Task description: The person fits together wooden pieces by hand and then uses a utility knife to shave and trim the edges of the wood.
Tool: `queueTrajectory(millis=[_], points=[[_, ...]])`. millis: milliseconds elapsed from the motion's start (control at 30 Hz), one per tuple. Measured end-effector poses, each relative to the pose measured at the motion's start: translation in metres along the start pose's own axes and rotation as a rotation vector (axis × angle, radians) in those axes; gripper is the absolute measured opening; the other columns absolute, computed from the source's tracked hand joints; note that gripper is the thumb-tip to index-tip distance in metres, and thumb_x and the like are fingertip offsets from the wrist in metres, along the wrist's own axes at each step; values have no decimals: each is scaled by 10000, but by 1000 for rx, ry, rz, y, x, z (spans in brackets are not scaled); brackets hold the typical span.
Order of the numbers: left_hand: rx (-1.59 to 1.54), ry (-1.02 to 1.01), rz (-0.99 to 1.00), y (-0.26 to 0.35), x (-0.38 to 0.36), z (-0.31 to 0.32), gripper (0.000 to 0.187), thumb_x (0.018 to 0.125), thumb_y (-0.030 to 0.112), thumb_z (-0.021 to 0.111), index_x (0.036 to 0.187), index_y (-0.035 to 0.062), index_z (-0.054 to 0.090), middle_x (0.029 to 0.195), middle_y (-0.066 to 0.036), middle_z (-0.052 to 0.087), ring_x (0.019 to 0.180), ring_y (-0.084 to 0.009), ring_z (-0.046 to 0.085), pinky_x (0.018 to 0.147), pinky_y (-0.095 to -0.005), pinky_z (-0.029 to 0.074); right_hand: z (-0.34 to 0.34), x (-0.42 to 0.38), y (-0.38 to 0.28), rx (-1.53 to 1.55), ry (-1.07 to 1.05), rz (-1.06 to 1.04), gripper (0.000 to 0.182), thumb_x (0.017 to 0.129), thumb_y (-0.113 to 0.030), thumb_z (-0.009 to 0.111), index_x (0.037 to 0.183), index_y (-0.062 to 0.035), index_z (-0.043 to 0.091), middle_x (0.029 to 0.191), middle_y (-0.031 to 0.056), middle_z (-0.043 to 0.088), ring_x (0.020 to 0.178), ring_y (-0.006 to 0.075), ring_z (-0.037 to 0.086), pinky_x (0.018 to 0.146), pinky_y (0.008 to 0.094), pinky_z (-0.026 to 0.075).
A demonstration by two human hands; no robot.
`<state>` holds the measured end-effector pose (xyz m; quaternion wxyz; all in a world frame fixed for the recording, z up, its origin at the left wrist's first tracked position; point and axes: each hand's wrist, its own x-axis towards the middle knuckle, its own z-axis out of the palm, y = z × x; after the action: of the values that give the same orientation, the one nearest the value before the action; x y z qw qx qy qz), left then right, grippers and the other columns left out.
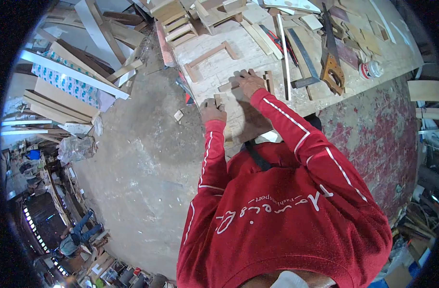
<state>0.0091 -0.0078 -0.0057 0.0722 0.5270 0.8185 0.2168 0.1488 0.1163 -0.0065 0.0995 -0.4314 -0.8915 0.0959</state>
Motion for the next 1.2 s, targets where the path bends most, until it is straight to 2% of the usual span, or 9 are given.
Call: queueTrajectory(millis=[67, 200, 267, 400, 600, 667, 933, 1000, 1200], points=[[-95, -44, -124, 3, -3, -4, 389, 665, 150, 672, 1013, 34, 544, 948, -185, 561, 952, -387, 518, 804, -437, 447, 22, 9, 10, 97, 106, -121, 268, 760, -167, 537, 1025, -173, 575, 1010, 30, 545, 956, 271, 511, 748, 367, 483], [-98, 190, -79, 17, -4, -13, 428, 680, 132, 673, 1069, 26, 529, 931, -147, 571, 928, -325, 545, 812, -395, 451, -58, -5, -5, 403, 118, -53, 274, 774, -134, 551, 1047, -143, 576, 967, 56, 563, 897, 267, 527, 756, 363, 466], [-690, 36, -112, 24, 2, -16, 417, 709, 91, 656, 1095, 8, 521, 962, -123, 573, 918, -232, 557, 790, -332, 453, -62, -13, -3, 506, 131, -103, 280, 767, -122, 567, 1047, -117, 577, 964, 75, 568, 888, 273, 538, 754, 367, 465], [-935, -29, 56, 78, 12, -50, 241, 774, 51, 609, 1001, -5, 549, 914, -75, 582, 847, -152, 558, 751, -263, 440, -61, -29, -3, 905, 71, -89, 304, 763, -90, 588, 1064, -48, 571, 945, 132, 585, 861, 291, 574, 755, 356, 467], [-980, 23, 128, 100, 15, -36, 265, 791, 36, 572, 1048, -12, 530, 885, -101, 607, 823, -172, 588, 751, -283, 453, -87, -56, 20, 790, 170, 14, 308, 777, -48, 554, 1084, -34, 566, 942, 147, 610, 770, 234, 609, 720, 303, 481], [-875, 79, 173, 112, 17, -37, 237, 796, 70, 581, 1014, -9, 531, 832, -104, 594, 771, -179, 580, 709, -293, 458, -101, -66, 32, 903, 101, 411, 311, 772, -59, 567, 1082, -34, 569, 880, 144, 622, 732, 220, 607, 700, 300, 481], [-874, -64, 219, 154, 33, -30, 149, 795, 91, 588, 891, 1, 519, 721, -106, 553, 667, -182, 551, 647, -306, 453, -109, -132, 176, 672, 636, 575, 232, 746, -108, 626, 952, -2, 633, 806, 110, 637, 736, 159, 597, 720, 277, 474], [-770, -112, 277, 173, 37, -36, 160, 794, 80, 587, 912, 1, 514, 716, -100, 555, 668, -161, 551, 641, -291, 453, -120, -153, 205, 907, 753, 807, 214, 742, -84, 629, 943, -15, 641, 818, 98, 639, 737, 144, 590, 719, 270, 473], [-1056, -352, 265, 216, 50, 2, 272, 807, 45, 576, 1062, -15, 501, 875, -70, 580, 788, -140, 553, 716, -271, 448, -154, -199, 280, 714, 816, 1060, 201, 759, -88, 619, 950, -28, 641, 800, 81, 640, 716, 131, 581, 682, 265, 471]])
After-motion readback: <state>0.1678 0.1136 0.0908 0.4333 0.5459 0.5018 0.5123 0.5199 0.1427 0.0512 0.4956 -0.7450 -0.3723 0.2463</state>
